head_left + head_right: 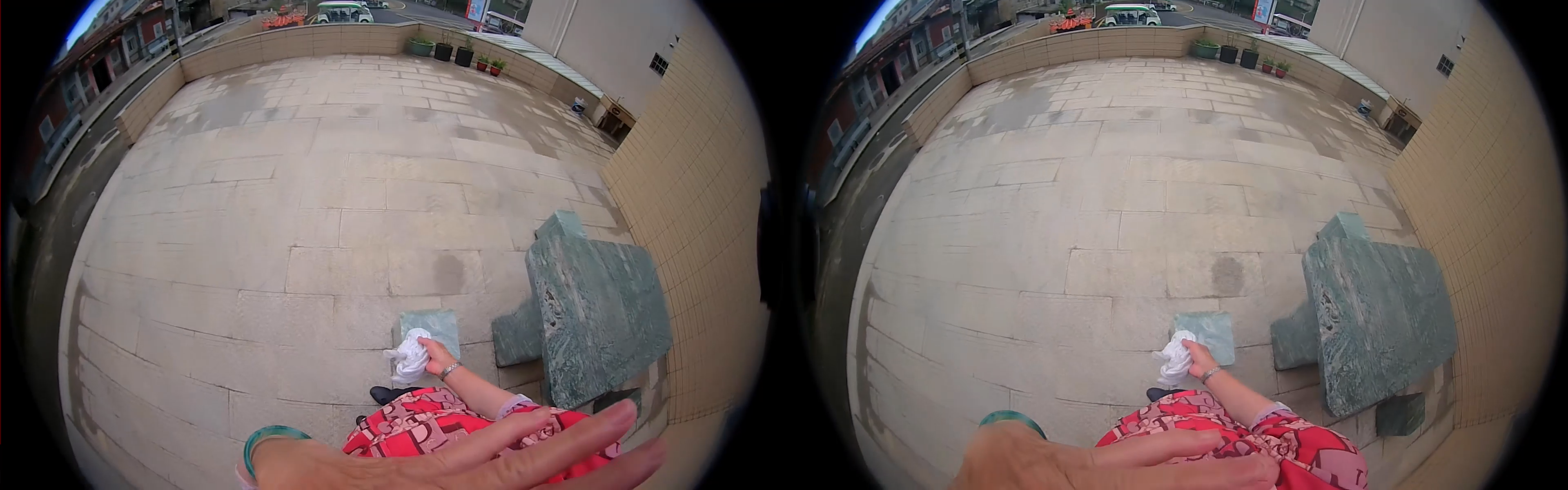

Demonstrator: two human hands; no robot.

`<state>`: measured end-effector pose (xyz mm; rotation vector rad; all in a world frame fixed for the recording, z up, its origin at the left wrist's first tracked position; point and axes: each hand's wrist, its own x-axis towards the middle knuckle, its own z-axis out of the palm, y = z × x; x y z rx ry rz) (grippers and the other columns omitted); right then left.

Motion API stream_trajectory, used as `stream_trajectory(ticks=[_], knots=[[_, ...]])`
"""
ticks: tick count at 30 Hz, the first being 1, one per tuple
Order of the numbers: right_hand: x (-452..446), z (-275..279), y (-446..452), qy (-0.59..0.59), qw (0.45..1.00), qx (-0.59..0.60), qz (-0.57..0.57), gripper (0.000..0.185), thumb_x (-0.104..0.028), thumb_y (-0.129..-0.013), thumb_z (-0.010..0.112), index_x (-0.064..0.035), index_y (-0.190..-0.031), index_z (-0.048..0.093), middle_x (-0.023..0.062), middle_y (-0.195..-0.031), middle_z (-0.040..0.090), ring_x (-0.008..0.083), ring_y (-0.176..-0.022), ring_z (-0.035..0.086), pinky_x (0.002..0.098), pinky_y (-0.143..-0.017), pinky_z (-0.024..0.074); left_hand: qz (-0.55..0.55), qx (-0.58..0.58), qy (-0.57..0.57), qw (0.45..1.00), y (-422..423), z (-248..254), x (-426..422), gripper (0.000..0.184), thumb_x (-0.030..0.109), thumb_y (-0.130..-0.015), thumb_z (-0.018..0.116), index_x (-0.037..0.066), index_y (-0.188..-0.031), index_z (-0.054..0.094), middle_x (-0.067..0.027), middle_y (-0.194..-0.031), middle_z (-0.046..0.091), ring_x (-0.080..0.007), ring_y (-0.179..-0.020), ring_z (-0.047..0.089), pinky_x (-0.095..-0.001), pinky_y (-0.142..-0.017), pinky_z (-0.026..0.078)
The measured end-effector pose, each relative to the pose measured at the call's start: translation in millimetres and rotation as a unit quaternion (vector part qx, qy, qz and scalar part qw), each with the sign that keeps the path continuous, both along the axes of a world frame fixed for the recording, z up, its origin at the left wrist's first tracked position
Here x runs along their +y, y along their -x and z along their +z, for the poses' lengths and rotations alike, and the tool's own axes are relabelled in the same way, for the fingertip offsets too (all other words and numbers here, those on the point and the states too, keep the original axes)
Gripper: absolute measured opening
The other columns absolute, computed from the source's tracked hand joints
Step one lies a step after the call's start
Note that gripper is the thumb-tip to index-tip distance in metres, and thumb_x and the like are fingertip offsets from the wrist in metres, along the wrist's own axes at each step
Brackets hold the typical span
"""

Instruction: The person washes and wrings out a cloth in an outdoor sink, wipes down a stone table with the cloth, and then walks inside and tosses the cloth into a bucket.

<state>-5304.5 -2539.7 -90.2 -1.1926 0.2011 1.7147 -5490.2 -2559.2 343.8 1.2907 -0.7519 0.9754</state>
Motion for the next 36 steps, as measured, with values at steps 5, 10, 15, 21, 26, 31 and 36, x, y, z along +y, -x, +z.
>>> stream_trajectory(ticks=[5, 10, 15, 21, 26, 31, 36], knots=[[-1.8, -6.1, -6.2, -0.006, 1.0, 0.005, -0.005, 0.028, -0.011, -0.083, 0.05, 0.0012, -0.109, 0.051, 0.0141, -0.105, 0.058, 0.0296, -0.096, 0.057, 0.0459, -0.086, 0.0447, 0.029, 0.006, -0.002, 1.0, 14.5, 0.5, 11.9, 0.099, 0.076, -0.075, 0.015, -0.01, -0.108, 0.051, -0.0409, -0.114, 0.041, -0.0487, -0.116, 0.037, -0.0609, -0.098, 0.012], [-4.4, -4.9, -7.7, -0.031, 0.999, 0.027, -0.014, 0.029, -0.012, -0.084, 0.049, 0.0018, -0.109, 0.05, 0.0149, -0.107, 0.057, 0.0302, -0.098, 0.056, 0.0472, -0.086, 0.0446, 0.054, 0.0, -0.008, 0.999, 18.9, 2.7, 14.8, 0.1, 0.077, -0.075, 0.014, -0.01, -0.106, 0.053, -0.0413, -0.112, 0.042, -0.0494, -0.116, 0.037, -0.0621, -0.098, 0.012], [-5.9, -7.3, -8.0, -0.016, 1.0, 0.026, 0.002, 0.029, -0.013, -0.085, 0.048, 0.0019, -0.111, 0.049, 0.0156, -0.107, 0.057, 0.0303, -0.1, 0.056, 0.0462, -0.086, 0.0451, 0.109, -0.036, -0.005, 0.993, 23.5, 15.1, 13.9, 0.102, 0.077, -0.075, 0.012, -0.01, -0.105, 0.056, -0.0418, -0.111, 0.044, -0.0501, -0.115, 0.038, -0.0632, -0.098, 0.011], [0.7, -5.7, -5.9, -0.006, 1.0, 0.016, 0.011, 0.029, -0.011, -0.085, 0.049, 0.0022, -0.111, 0.05, 0.0158, -0.108, 0.057, 0.0304, -0.1, 0.056, 0.0456, -0.089, 0.0434, 0.03, 0.064, -0.021, 0.997, 18.1, 21.4, 12.9, 0.089, 0.069, -0.082, 0.01, -0.004, -0.109, 0.054, -0.0393, -0.111, 0.046, -0.0489, -0.108, 0.045, -0.0622, -0.097, 0.016], [0.7, -0.4, -3.1, -0.012, 1.0, 0.003, 0.014, 0.028, -0.011, -0.084, 0.05, 0.0023, -0.109, 0.051, 0.0159, -0.108, 0.057, 0.0312, -0.1, 0.056, 0.0471, -0.089, 0.0433, 0.075, 0.02, -0.01, 0.997, 2.2, 4.5, 6.4, 0.079, 0.066, -0.083, 0.016, 0.001, -0.114, 0.049, -0.0334, -0.116, 0.044, -0.0456, -0.109, 0.044, -0.0623, -0.096, 0.019], [-0.2, -10.5, -7.6, -0.009, 1.0, 0.01, 0.014, 0.028, -0.01, -0.084, 0.05, 0.0023, -0.109, 0.051, 0.0154, -0.107, 0.058, 0.0303, -0.098, 0.056, 0.0464, -0.089, 0.0435, 0.121, 0.029, -0.009, 0.992, 11.0, -0.1, 9.5, 0.072, 0.065, -0.083, 0.023, 0.007, -0.121, 0.042, -0.0273, -0.123, 0.04, -0.042, -0.113, 0.042, -0.0628, -0.095, 0.023], [0.1, -9.5, -4.3, 0.0, 1.0, 0.005, -0.002, 0.026, -0.01, -0.082, 0.052, 0.002, -0.106, 0.052, 0.0141, -0.101, 0.06, 0.0288, -0.093, 0.058, 0.0453, -0.083, 0.0461, 0.128, 0.06, -0.054, 0.989, 31.7, 2.0, 11.9, 0.068, 0.064, -0.082, 0.029, 0.013, -0.128, 0.034, -0.0211, -0.13, 0.036, -0.0384, -0.117, 0.04, -0.0633, -0.094, 0.026]])
